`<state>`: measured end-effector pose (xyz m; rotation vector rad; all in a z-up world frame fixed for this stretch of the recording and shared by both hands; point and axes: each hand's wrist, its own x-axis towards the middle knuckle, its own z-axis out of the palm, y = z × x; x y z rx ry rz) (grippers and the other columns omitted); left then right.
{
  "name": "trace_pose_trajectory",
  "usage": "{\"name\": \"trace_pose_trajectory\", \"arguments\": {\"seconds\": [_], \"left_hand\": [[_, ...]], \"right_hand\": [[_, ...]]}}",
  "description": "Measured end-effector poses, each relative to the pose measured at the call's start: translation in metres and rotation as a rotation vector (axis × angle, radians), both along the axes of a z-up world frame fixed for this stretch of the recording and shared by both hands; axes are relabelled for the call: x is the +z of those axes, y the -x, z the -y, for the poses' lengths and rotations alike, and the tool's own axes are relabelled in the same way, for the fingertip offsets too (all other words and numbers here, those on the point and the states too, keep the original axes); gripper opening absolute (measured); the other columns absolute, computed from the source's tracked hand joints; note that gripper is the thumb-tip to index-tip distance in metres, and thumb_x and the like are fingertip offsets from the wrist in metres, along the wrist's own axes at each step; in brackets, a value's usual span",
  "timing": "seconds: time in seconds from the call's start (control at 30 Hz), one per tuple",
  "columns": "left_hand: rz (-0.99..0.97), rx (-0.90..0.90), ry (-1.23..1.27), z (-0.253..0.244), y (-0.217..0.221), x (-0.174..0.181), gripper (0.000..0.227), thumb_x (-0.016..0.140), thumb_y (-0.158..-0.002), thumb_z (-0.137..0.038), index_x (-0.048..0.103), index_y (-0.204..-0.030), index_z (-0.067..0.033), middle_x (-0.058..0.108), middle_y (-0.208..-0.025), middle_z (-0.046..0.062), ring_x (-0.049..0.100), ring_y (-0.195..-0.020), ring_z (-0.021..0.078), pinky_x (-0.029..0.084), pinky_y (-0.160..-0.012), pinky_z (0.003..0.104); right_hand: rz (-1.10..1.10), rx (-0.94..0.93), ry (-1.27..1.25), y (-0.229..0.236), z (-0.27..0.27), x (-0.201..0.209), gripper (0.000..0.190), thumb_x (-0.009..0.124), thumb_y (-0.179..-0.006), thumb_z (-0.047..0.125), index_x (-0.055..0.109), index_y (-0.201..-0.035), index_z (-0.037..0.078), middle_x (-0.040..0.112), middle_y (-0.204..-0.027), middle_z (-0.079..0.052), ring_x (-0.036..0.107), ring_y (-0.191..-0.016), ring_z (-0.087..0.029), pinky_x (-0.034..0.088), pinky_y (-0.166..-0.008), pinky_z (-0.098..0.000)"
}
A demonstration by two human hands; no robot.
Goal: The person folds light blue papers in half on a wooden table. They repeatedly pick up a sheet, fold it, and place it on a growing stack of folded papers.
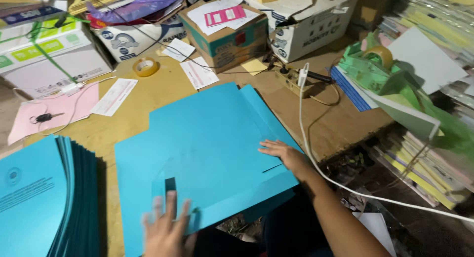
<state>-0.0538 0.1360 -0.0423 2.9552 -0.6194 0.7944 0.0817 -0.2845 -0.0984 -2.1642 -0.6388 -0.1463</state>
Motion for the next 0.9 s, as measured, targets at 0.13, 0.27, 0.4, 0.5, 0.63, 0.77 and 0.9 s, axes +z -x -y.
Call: {"name": "trace_pose_trajectory", "arguments": {"seconds": [0.13,0.27,0.4,0.5,0.63,0.77,0.9], "left_hand": [[0.232,0.149,-0.003,-0.031,-0.001,0.046,0.109,0.072,-0.053,-0.051,0.050,-0.154,-0.0154,0.050,-0.163,0.018,0.050,-0.149,0.0479,0.045,-0.106,0.070],[-0.129,0.229,0.946,-0.012,-0.007,0.091,0.077,0.066,-0.079,-0.003,0.047,-0.153,-0.0152,0.042,-0.162,0.013,0.047,-0.142,0.0292,0.042,-0.101,0.042],[-0.199,-0.092,0.917,-0.033,-0.044,0.026,0.018,0.057,-0.098,-0.004,0.071,-0.107,-0.0116,0.076,-0.125,0.007,0.053,-0.146,0.0343,0.019,-0.132,0.058],[-0.219,0.105,0.967,-0.036,-0.041,0.006,0.046,0.066,-0.099,-0.025,0.033,-0.071,-0.0112,0.031,-0.063,-0.001,0.031,-0.069,0.0072,0.029,-0.058,0.031],[-0.262,0.101,1.055,-0.022,-0.050,0.011,0.048,0.065,-0.099,-0.026,0.027,-0.072,-0.0142,0.022,-0.068,-0.004,0.028,-0.062,0.0089,0.030,-0.057,0.031],[-0.446,0.368,1.058,-0.023,-0.075,-0.018,0.036,0.066,-0.093,-0.038,0.050,-0.116,-0.0146,0.052,-0.081,0.007,0.050,-0.094,0.0170,0.043,-0.075,0.035],[-0.710,0.662,0.756,0.014,-0.056,0.060,0.077,0.054,-0.099,-0.036,0.022,-0.166,-0.0190,0.057,-0.067,0.007,0.055,-0.059,0.0254,0.042,-0.052,0.041]], "right_hand": [[-0.168,0.330,0.024,-0.055,0.036,-0.063,0.094,0.057,-0.081,0.081,0.049,-0.155,0.024,0.036,-0.167,-0.009,0.022,-0.159,-0.029,0.013,-0.123,-0.0541],[-0.593,-0.318,-0.091,0.013,-0.008,0.055,0.067,0.044,-0.088,0.067,0.066,-0.137,0.027,0.055,-0.155,-0.006,0.041,-0.149,-0.031,0.030,-0.119,-0.0568],[-0.512,-0.399,-0.001,0.023,-0.008,0.071,0.045,0.062,-0.091,0.050,0.080,-0.116,0.017,0.079,-0.100,-0.006,0.070,-0.090,-0.021,0.049,-0.077,-0.0370],[-0.353,-0.342,-0.155,0.009,0.013,0.031,0.032,0.055,-0.097,0.043,0.059,-0.081,0.015,0.062,-0.077,-0.002,0.055,-0.071,-0.015,0.039,-0.065,-0.0354],[-0.244,-0.508,-0.276,0.014,-0.013,0.072,0.033,0.053,-0.103,0.030,0.071,-0.118,0.007,0.078,-0.110,-0.009,0.070,-0.107,-0.020,0.049,-0.094,-0.0343],[-0.423,-0.544,-0.049,-0.011,-0.027,0.061,0.036,0.047,-0.109,0.039,0.029,-0.118,0.009,0.043,-0.100,-0.009,0.045,-0.084,-0.023,0.036,-0.073,-0.0393],[-0.425,-0.638,0.247,-0.022,-0.038,0.039,0.058,0.053,-0.105,0.039,0.048,-0.151,0.005,0.060,-0.142,-0.017,0.060,-0.126,-0.038,0.054,-0.095,-0.0513]]}}
